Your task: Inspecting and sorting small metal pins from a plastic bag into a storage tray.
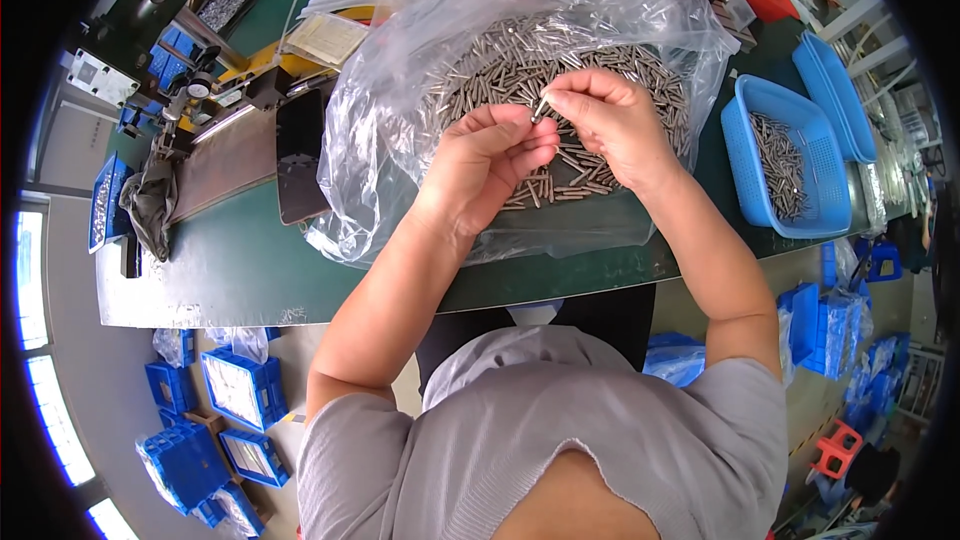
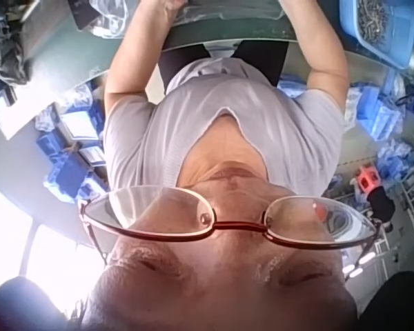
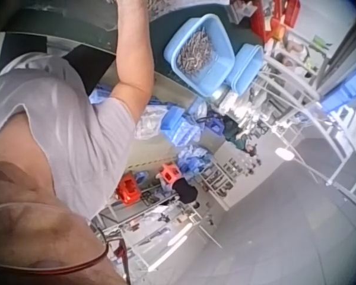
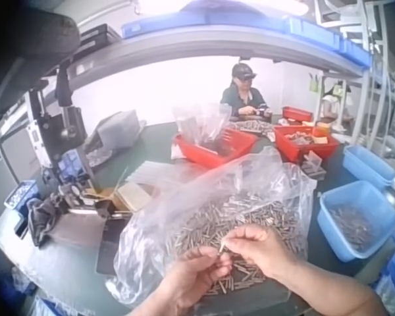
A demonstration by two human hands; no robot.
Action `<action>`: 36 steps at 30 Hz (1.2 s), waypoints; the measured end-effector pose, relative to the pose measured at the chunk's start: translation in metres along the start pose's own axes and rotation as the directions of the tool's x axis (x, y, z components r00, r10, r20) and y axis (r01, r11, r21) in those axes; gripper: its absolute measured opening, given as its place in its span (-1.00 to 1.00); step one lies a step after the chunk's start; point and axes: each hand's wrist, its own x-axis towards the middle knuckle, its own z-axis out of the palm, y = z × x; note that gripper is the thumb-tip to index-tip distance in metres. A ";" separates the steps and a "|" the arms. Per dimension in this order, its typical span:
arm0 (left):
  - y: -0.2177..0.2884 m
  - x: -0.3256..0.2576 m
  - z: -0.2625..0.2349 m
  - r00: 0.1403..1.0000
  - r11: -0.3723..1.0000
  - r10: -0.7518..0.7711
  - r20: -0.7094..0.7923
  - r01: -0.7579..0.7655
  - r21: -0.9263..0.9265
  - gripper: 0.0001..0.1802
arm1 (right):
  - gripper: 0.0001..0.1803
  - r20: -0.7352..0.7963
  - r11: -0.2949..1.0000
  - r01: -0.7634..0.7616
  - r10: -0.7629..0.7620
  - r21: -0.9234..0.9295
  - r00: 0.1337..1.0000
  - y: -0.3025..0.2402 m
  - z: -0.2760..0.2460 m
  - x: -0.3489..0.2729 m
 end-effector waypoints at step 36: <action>0.006 0.000 0.001 0.986 0.976 0.163 -0.022 -0.158 0.152 -0.93 | -0.82 0.406 0.213 0.428 -0.139 -0.878 0.903 -0.042 -0.034 -0.030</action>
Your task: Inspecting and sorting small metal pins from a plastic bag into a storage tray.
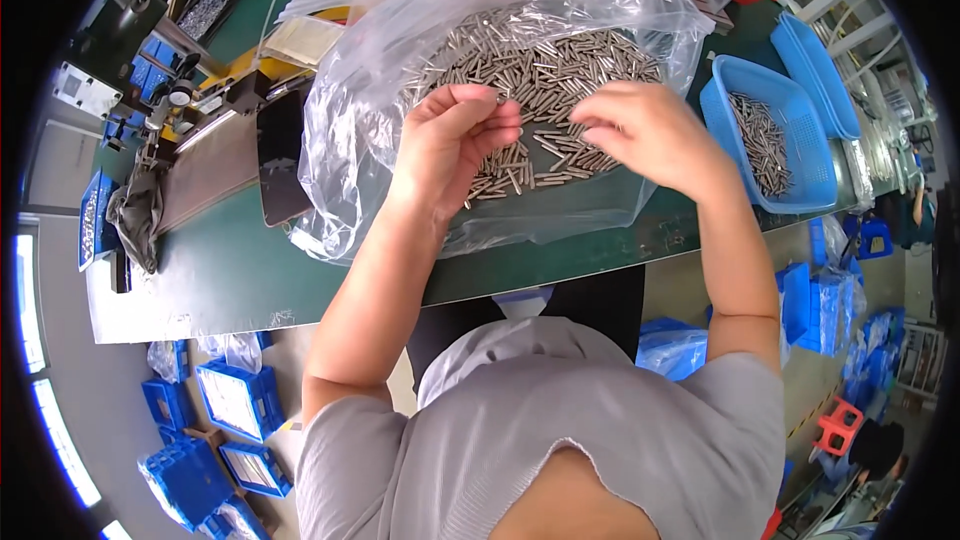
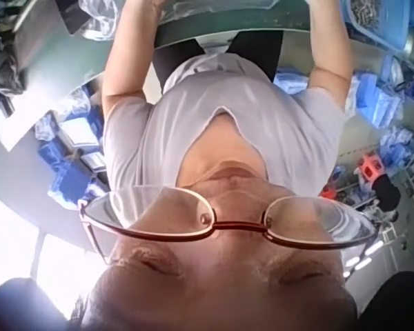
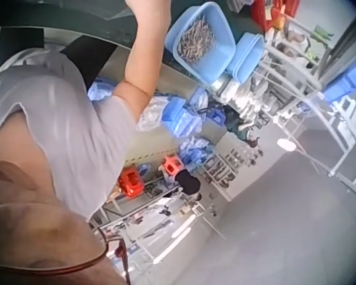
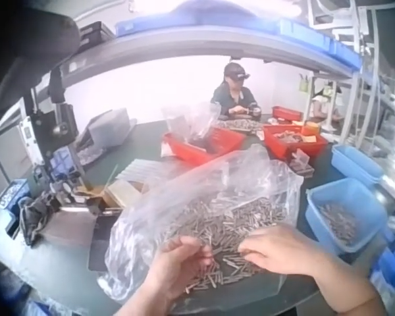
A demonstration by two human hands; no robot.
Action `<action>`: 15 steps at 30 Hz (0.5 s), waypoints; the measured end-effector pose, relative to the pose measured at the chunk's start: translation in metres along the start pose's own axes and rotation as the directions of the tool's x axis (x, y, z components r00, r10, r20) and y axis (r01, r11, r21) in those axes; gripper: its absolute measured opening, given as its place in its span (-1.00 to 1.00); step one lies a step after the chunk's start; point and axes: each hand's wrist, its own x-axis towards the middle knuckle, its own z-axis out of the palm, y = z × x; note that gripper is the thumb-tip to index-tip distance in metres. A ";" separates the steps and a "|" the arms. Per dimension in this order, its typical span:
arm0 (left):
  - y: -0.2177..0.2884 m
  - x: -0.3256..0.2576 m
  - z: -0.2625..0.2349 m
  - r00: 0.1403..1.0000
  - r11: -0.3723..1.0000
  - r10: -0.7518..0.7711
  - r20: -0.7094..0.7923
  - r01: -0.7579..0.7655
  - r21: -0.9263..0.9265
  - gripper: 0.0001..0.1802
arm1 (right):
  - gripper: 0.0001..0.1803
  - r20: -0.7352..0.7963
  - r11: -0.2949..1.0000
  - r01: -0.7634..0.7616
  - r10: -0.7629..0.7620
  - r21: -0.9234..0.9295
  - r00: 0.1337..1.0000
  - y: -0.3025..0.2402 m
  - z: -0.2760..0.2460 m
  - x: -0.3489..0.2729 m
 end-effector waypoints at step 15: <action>0.003 0.001 -0.002 1.000 1.000 -0.002 0.028 0.002 -0.002 -0.88 | -0.94 0.043 0.977 0.081 -0.074 -0.198 0.996 -0.010 0.044 0.037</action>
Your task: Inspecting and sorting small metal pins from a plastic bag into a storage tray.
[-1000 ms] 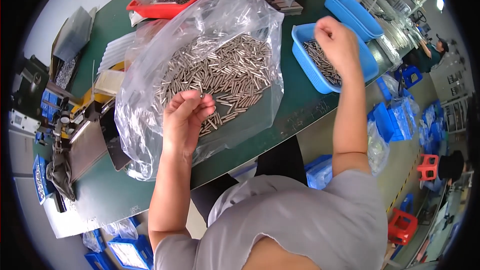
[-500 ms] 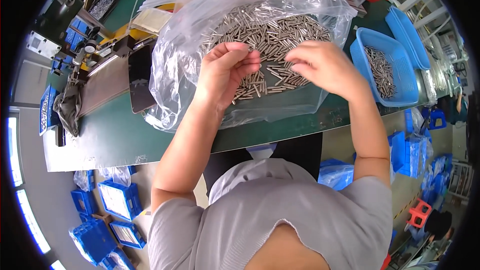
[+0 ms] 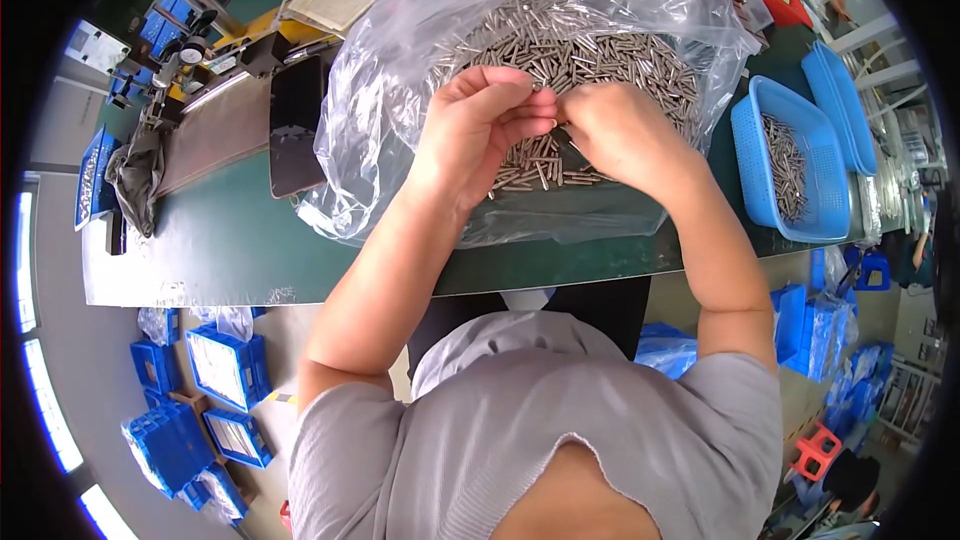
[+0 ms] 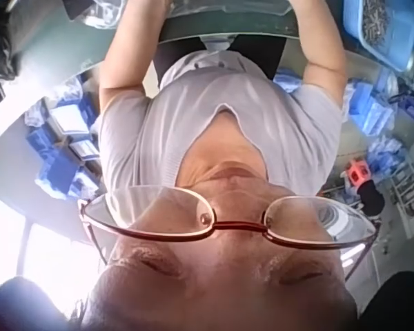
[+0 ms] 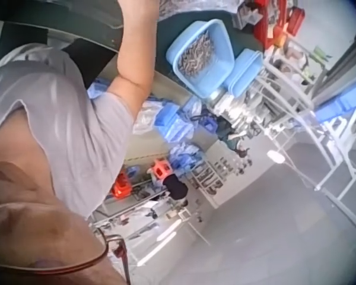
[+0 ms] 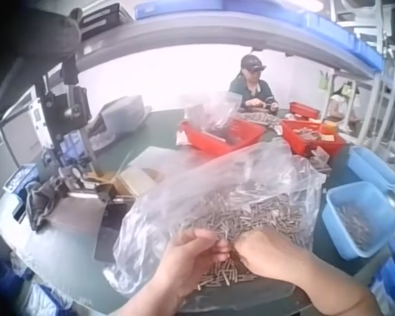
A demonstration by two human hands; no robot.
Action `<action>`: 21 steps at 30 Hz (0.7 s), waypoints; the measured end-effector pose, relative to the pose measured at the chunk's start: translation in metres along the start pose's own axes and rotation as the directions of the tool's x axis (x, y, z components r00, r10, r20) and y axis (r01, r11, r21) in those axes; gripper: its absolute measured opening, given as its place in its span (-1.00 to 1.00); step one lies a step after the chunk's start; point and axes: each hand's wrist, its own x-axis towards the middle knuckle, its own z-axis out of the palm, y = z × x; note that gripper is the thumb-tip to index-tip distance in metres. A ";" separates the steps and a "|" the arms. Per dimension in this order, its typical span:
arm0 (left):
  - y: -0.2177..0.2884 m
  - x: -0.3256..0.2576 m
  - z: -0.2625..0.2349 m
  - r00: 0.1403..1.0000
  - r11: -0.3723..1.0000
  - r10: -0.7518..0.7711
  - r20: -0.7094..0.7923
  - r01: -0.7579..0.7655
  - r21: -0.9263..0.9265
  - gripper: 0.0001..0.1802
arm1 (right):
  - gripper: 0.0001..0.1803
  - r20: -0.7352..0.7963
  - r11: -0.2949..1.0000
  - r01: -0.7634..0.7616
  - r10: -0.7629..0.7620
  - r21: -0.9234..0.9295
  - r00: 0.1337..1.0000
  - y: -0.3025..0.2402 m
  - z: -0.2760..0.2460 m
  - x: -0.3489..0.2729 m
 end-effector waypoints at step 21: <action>-0.008 -0.002 0.003 0.991 0.994 -0.097 0.095 0.091 0.058 -0.89 | -0.93 0.051 0.380 -0.188 0.344 0.906 0.938 0.010 -0.018 -0.004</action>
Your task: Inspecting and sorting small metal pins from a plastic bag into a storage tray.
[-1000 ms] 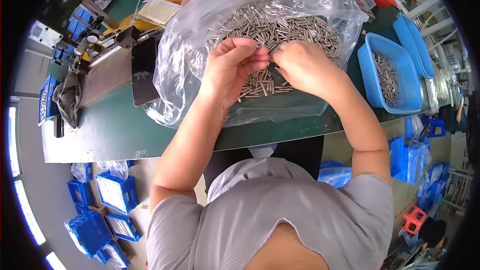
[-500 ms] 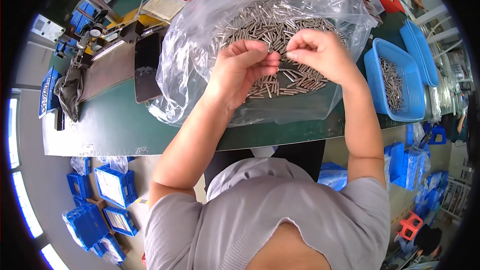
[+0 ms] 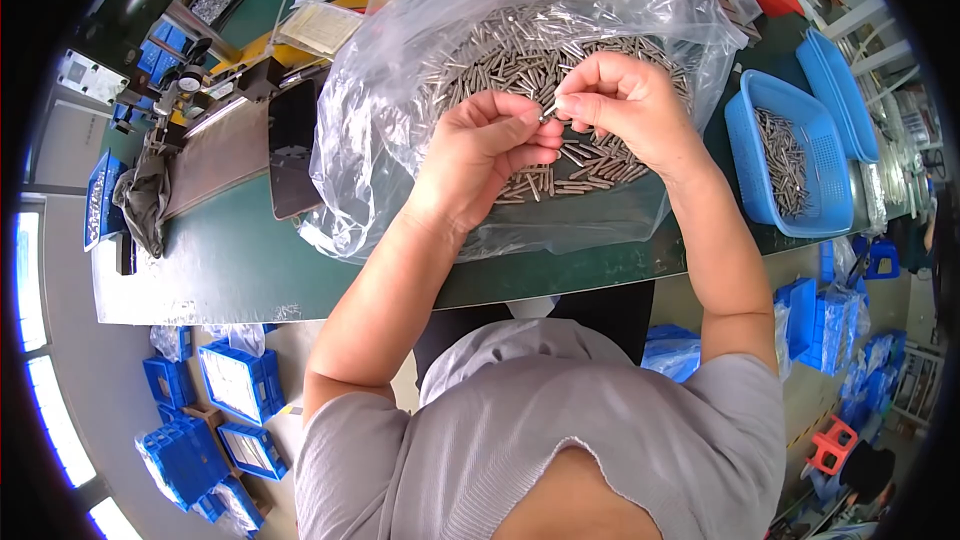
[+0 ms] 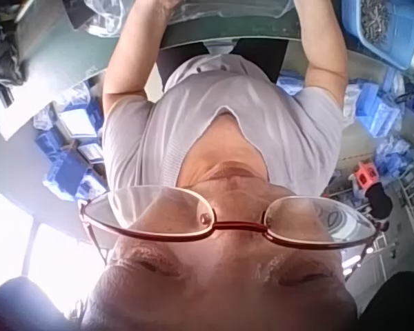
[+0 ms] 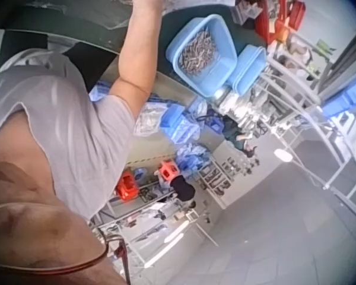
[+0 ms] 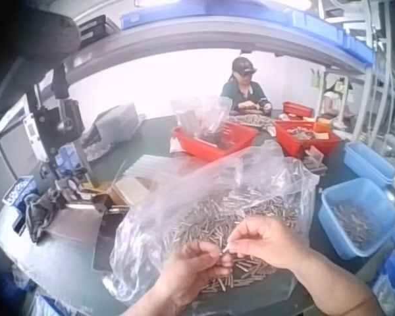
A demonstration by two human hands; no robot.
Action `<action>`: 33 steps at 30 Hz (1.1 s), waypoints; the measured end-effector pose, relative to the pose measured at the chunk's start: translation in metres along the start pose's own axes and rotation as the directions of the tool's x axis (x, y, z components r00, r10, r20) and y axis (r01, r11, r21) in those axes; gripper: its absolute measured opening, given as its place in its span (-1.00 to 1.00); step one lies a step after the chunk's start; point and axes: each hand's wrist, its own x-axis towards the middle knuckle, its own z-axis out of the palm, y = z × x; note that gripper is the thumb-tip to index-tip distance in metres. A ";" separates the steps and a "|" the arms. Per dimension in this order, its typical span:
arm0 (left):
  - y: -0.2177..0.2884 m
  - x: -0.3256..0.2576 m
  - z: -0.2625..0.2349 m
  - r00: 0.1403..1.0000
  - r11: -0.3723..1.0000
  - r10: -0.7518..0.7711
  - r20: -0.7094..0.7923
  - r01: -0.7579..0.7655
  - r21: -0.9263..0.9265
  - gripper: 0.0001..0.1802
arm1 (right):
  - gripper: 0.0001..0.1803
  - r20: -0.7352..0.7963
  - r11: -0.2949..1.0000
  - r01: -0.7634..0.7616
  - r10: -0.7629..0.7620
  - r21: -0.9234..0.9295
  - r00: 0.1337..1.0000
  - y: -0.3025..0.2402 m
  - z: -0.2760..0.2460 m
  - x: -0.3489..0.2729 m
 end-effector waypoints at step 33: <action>0.005 0.001 -0.005 0.990 0.998 0.067 -0.125 -0.068 -0.005 -0.87 | -0.93 0.091 0.694 0.246 -0.253 -0.677 0.963 0.020 0.011 0.001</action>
